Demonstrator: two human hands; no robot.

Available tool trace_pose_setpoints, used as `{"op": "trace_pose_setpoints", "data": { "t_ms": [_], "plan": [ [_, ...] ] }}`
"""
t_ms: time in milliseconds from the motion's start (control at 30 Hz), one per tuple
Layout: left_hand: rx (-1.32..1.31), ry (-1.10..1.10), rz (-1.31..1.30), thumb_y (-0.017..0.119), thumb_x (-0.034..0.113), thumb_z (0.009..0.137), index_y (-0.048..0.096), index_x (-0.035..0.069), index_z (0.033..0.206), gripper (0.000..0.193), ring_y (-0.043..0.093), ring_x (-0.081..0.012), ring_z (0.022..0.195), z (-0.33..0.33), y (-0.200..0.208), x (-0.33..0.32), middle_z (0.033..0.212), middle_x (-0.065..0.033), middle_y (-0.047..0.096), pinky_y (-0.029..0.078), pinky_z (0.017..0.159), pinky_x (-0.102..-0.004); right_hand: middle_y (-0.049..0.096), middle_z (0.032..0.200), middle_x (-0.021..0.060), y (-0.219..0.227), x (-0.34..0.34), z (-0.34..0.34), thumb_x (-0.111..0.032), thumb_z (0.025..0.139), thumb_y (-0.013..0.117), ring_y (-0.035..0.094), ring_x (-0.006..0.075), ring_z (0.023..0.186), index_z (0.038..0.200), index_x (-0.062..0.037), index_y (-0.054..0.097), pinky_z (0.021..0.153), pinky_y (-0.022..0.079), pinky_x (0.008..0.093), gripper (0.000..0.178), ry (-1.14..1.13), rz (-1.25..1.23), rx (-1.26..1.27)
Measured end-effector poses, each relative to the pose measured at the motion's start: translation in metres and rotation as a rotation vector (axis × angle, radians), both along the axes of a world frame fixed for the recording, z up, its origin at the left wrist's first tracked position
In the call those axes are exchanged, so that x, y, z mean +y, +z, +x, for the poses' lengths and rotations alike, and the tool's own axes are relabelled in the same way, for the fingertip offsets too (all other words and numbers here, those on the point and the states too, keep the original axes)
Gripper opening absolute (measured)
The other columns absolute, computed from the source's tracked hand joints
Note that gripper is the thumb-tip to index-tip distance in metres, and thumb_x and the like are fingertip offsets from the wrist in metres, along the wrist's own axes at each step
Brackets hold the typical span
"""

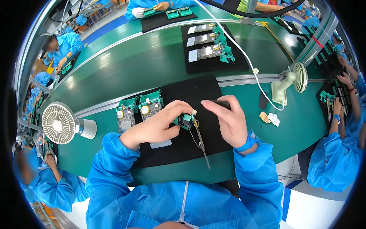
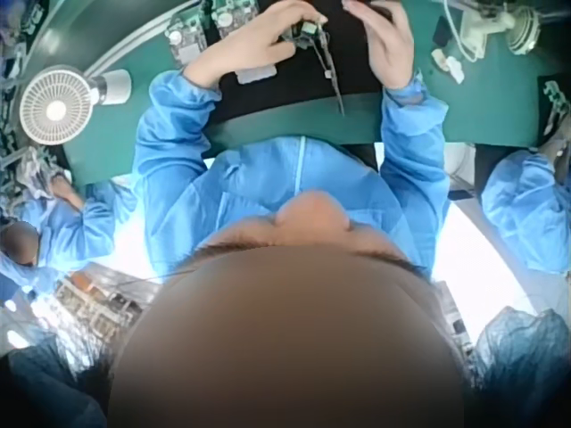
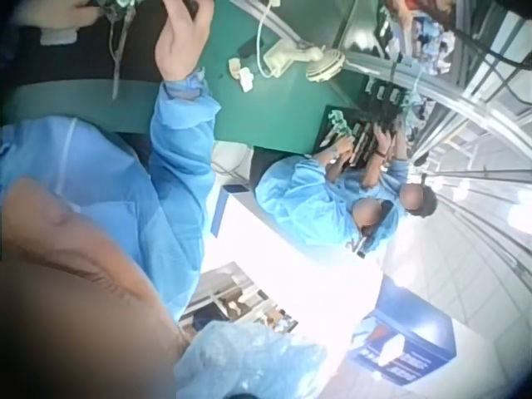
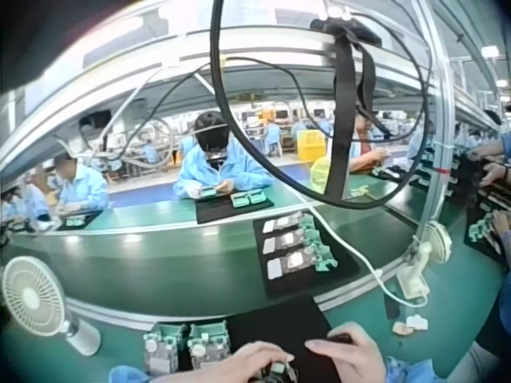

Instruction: Assembling electronic components onto circuit boards on a factory production line.

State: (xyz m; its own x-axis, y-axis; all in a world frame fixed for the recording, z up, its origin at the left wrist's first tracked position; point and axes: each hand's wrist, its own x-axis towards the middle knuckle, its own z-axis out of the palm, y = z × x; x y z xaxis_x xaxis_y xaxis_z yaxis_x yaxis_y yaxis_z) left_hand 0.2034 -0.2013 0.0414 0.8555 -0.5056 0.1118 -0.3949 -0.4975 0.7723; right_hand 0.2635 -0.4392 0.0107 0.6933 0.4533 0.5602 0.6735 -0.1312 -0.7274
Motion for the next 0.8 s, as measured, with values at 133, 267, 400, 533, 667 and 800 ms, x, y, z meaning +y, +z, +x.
{"op": "trace_pose_setpoints", "data": {
  "t_ms": [133,267,400,533,667,800],
  "plan": [
    [0.136,-0.024,-0.190,0.049,0.001,0.084,0.050,0.000,0.124,0.040,0.048,-0.0274,0.116,0.002,-0.002,0.008,0.119,-0.0123,0.047,0.040,0.099,-0.0344,0.055,0.106,0.0135,0.002,0.003,-0.008,0.013,0.081,0.050,0.058,0.0256,0.089,0.110,-0.0088,0.069,0.075,0.048,0.0309,0.041,0.131,0.018,0.042],
    [0.224,0.021,-0.268,0.047,0.003,0.090,0.051,-0.001,0.123,0.034,0.049,-0.0255,0.114,0.002,-0.002,0.003,0.117,-0.0120,0.047,0.039,0.099,-0.0336,0.056,0.103,0.0147,0.006,0.007,-0.013,0.002,0.075,0.060,0.055,0.0315,0.088,0.101,-0.0067,0.065,0.074,0.046,0.0375,0.028,0.217,-0.066,-0.048],
    [0.107,0.002,-0.170,0.047,0.005,0.093,0.052,-0.001,0.123,0.031,0.050,-0.0251,0.112,0.003,-0.005,0.004,0.116,-0.0126,0.048,0.039,0.099,-0.0336,0.055,0.098,0.0133,0.012,0.015,-0.023,-0.021,0.061,0.083,0.052,0.0329,0.090,0.088,-0.0081,0.062,0.079,0.042,0.0410,0.037,0.153,-0.216,-0.274],
    [0.094,0.010,-0.156,0.047,0.004,0.092,0.052,-0.001,0.122,0.031,0.050,-0.0253,0.113,0.006,-0.005,-0.001,0.115,-0.0128,0.049,0.040,0.098,-0.0338,0.056,0.095,0.0088,0.006,0.015,-0.027,-0.017,0.063,0.083,0.053,0.0300,0.092,0.084,-0.0093,0.063,0.081,0.042,0.0420,0.029,0.091,-0.222,-0.362],
    [0.111,0.007,-0.171,0.047,0.003,0.091,0.052,-0.001,0.121,0.031,0.050,-0.0261,0.113,0.009,-0.006,-0.002,0.115,-0.0130,0.049,0.040,0.098,-0.0342,0.057,0.095,0.0066,0.010,0.016,-0.027,-0.010,0.067,0.079,0.053,0.0291,0.092,0.083,-0.0095,0.068,0.080,0.042,0.0408,0.020,0.162,-0.231,-0.389],
    [0.095,-0.011,-0.140,0.049,0.001,0.089,0.052,-0.001,0.122,0.033,0.050,-0.0267,0.113,0.011,-0.004,-0.004,0.116,-0.0132,0.049,0.040,0.098,-0.0344,0.057,0.094,0.0067,0.008,0.012,-0.021,-0.010,0.066,0.079,0.053,0.0289,0.093,0.084,-0.0093,0.067,0.079,0.043,0.0404,0.021,0.167,-0.199,-0.373]
  ]
}}
